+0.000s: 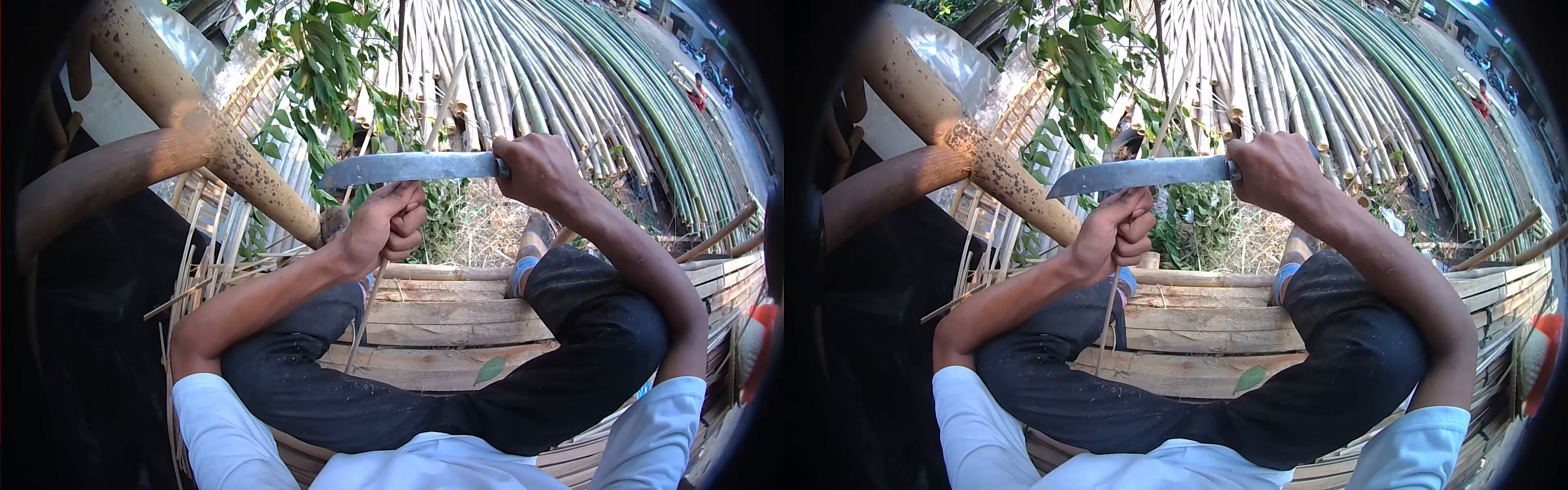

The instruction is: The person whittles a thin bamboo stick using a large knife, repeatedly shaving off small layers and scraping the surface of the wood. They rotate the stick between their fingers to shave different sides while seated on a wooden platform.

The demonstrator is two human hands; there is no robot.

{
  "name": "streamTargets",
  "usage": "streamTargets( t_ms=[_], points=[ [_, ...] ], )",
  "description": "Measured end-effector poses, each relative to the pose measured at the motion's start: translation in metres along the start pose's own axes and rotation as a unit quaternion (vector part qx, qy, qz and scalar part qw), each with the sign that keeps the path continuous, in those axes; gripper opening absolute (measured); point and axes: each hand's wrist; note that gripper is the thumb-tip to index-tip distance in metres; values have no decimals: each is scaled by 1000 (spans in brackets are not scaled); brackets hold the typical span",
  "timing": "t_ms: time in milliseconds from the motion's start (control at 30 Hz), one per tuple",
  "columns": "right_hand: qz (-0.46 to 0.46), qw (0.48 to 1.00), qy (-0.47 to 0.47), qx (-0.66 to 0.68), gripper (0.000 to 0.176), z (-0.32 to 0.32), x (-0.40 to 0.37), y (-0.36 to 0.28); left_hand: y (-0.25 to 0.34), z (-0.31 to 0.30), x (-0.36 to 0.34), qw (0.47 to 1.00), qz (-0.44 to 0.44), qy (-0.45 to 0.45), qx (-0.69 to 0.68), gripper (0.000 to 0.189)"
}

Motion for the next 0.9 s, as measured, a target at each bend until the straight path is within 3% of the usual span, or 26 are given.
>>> streamTargets(
  t_ms=[367,467,600,633,700,767,800,900],
  points=[
    [5,999,33,-22,8,1,-8,16,0,-1,0,1000,-10,-4,-2,30],
    [164,984,40,58,13,2,-8,40,-4,-3,-3,1000,-14,-5,0,31],
    [256,959,29,121,19,-5,-20,53,-7,0,-3,999,1,-48,15,31],
    [330,904,34,269,20,-5,-23,52,-7,4,-3,999,1,-50,13,31],
    [416,725,68,544,23,1,-29,56,-5,15,-2,997,-6,-13,72,33],
    [398,664,103,625,25,7,-31,57,-6,14,2,996,7,19,81,32],
    [395,666,102,625,25,5,-30,55,-8,10,6,996,3,38,80,32],
    [309,766,58,561,28,-2,-24,39,-11,0,9,996,-10,40,85,31]
  ],
)
Point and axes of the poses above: each hand's wrist, its own x-axis towards the middle knuckle, its own z-axis out of the palm, y = z × x, and after that the axes turned 5 degrees about -z, right-handed
